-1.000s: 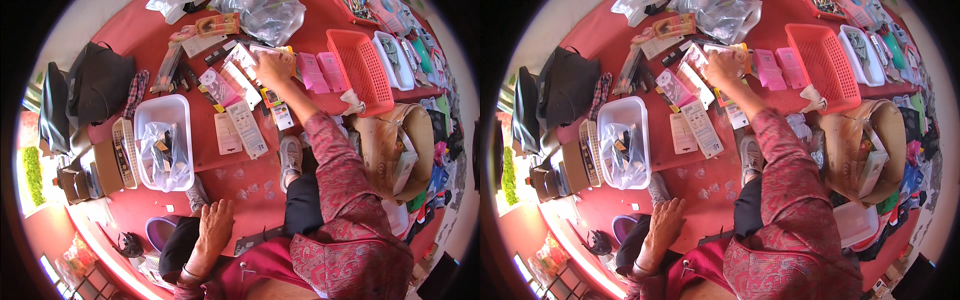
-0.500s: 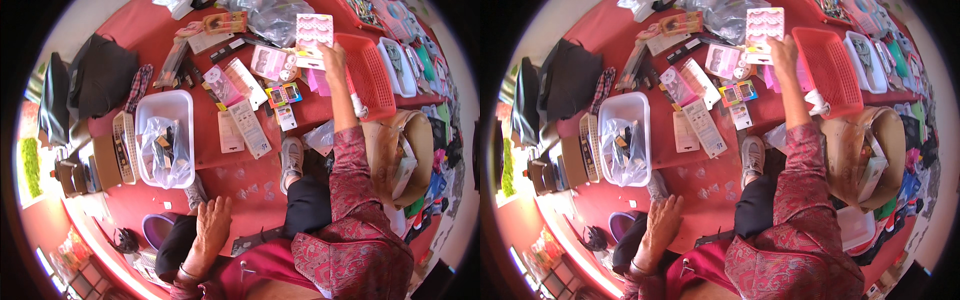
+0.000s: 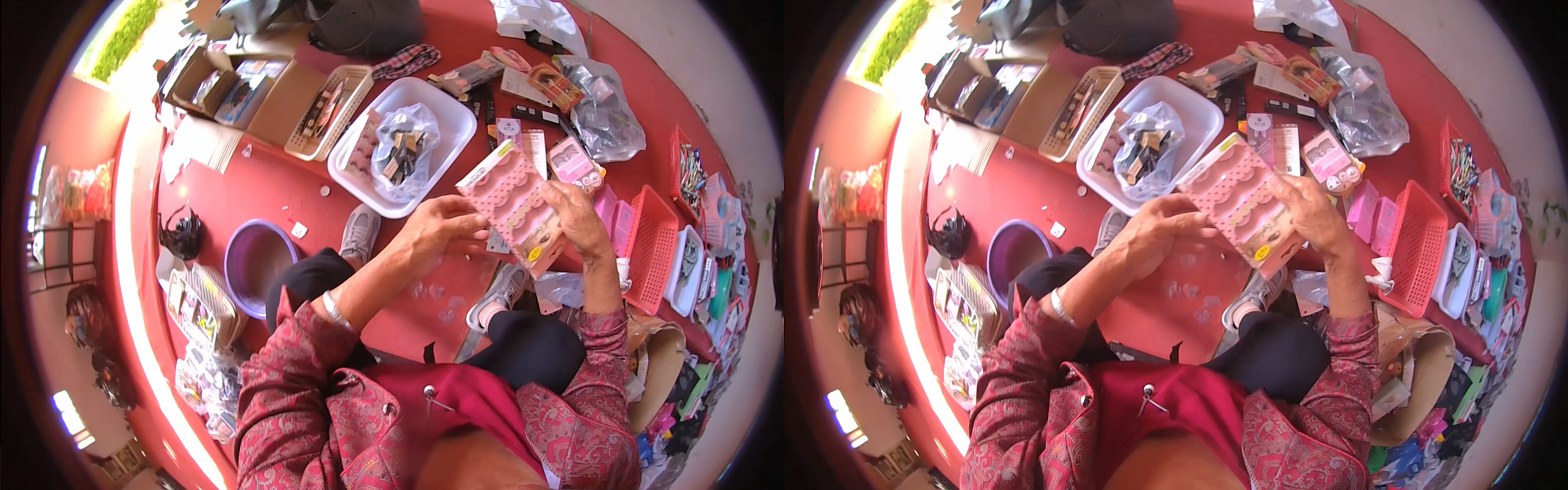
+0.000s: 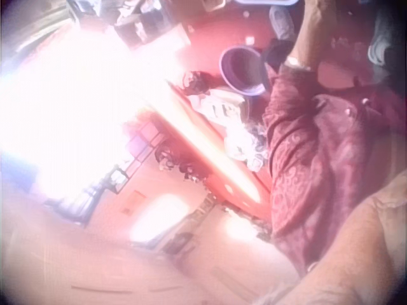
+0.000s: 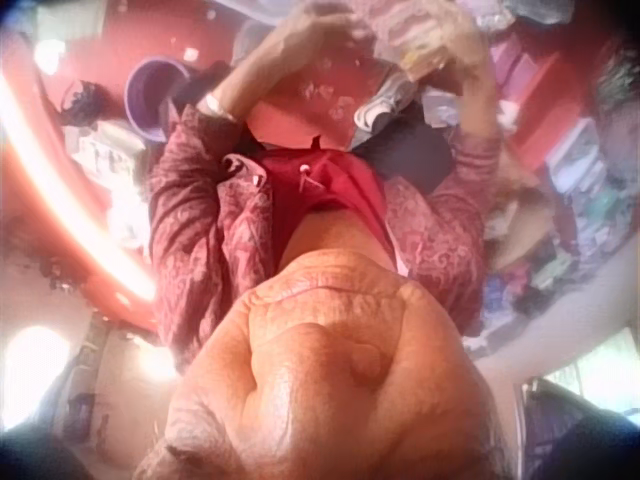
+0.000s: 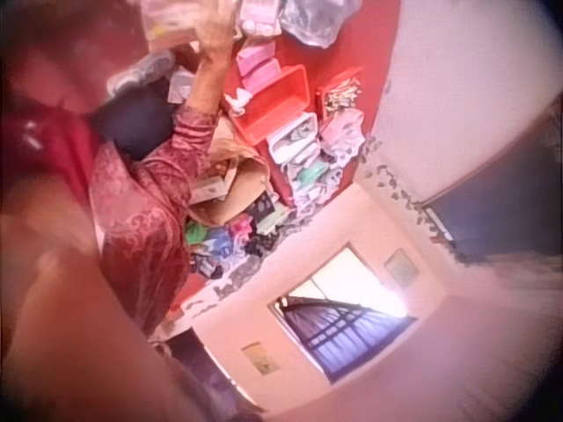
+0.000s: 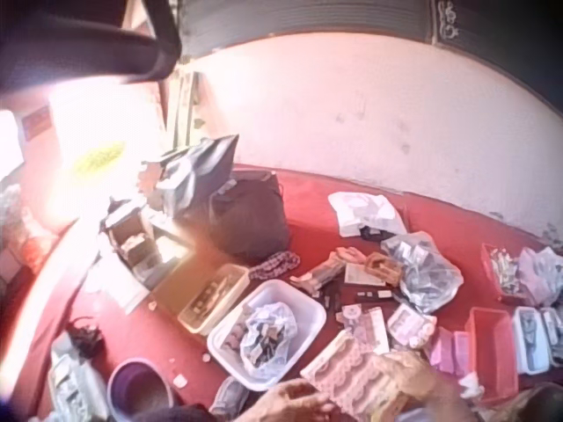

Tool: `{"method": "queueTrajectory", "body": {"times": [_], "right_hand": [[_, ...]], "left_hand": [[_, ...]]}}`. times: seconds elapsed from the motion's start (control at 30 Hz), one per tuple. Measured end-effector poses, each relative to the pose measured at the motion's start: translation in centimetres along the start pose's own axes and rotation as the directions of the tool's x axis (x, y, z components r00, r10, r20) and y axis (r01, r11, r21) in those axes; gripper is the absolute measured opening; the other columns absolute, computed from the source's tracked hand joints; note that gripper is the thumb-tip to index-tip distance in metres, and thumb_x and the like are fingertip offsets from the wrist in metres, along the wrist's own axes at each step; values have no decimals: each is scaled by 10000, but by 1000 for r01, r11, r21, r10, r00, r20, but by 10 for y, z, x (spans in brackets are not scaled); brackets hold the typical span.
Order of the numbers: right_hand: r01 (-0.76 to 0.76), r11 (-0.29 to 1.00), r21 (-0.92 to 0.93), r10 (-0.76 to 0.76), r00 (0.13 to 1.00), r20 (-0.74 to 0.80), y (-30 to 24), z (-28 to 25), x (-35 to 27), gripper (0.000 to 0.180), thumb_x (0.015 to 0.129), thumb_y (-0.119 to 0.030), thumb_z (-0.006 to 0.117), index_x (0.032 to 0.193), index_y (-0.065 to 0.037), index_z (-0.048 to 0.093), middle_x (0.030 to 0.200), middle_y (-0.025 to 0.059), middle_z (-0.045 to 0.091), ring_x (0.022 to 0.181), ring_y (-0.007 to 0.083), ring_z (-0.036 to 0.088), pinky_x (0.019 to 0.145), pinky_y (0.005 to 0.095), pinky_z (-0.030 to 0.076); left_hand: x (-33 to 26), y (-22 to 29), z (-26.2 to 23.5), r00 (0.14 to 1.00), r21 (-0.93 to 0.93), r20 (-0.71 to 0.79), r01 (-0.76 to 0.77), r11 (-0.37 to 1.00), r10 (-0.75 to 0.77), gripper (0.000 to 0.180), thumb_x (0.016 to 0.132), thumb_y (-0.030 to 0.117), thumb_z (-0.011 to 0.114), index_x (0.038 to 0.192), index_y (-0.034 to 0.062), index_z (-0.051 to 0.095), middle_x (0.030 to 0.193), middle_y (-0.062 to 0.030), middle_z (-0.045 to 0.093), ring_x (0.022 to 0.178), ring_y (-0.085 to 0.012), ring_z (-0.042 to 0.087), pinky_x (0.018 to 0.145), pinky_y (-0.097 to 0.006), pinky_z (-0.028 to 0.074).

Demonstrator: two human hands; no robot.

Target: The person sits on the floor and sorts through a large pile of miscellaneous small items, including packaged goods and boxes. They pick up individual items, inspect them, and place them into a white plastic container or a cardboard box.

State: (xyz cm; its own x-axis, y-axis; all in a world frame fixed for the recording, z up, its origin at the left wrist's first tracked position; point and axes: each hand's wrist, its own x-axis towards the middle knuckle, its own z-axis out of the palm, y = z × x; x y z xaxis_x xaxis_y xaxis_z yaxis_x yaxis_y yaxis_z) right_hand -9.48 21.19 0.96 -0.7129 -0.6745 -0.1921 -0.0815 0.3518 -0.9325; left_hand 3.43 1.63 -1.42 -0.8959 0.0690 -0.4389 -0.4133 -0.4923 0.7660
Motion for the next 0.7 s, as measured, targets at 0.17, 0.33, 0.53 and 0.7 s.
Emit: {"method": "queueTrajectory", "body": {"times": [0.17, 0.33, 0.53, 0.7], "right_hand": [[-33, 999, -44, 21, 969, -247, 1, 16, -4, 395, 908, -325, 417, 863, 40, 559, 692, 22, 547, 623, 84, 495, 582, 251, 405], [-18, 976, -219, -19, 986, -167, 1, 58, 10, 271, 865, -232, 462, 816, 32, 501, 658, 67, 523, 623, 110, 488, 580, 270, 391], [-120, 930, 348, 118, 993, 28, -59, 62, 27, 147, 818, -101, 501, 891, -3, 583, 729, 23, 586, 680, 93, 533, 621, 201, 418], [162, 984, 68, -148, 972, -182, -71, 40, 24, 542, 711, 94, 487, 1229, -59, 448, 965, 84, 579, 734, 71, 558, 639, 199, 463]], "left_hand": [[3, -14, 8, 989, -255, 127, -46, 966, 81, 385, 859, 178, 526, 1159, -37, 417, 1041, -92, 555, 924, -182, 565, 814, -307, 451], [-11, -16, 13, 986, -310, -65, -167, 936, 155, 285, 889, 201, 463, 1090, 0, 446, 970, -87, 545, 878, -183, 564, 753, -314, 484], [-8, 2, -22, 894, -28, -162, -427, 904, 417, 246, 892, 195, 464, 1008, -17, 507, 860, -61, 582, 793, -141, 580, 669, -273, 496], [-34, 26, -26, 836, 183, -25, -536, 825, 548, 264, 890, 245, 468, 934, -6, 538, 832, -24, 567, 756, -96, 551, 656, -230, 470]]}}
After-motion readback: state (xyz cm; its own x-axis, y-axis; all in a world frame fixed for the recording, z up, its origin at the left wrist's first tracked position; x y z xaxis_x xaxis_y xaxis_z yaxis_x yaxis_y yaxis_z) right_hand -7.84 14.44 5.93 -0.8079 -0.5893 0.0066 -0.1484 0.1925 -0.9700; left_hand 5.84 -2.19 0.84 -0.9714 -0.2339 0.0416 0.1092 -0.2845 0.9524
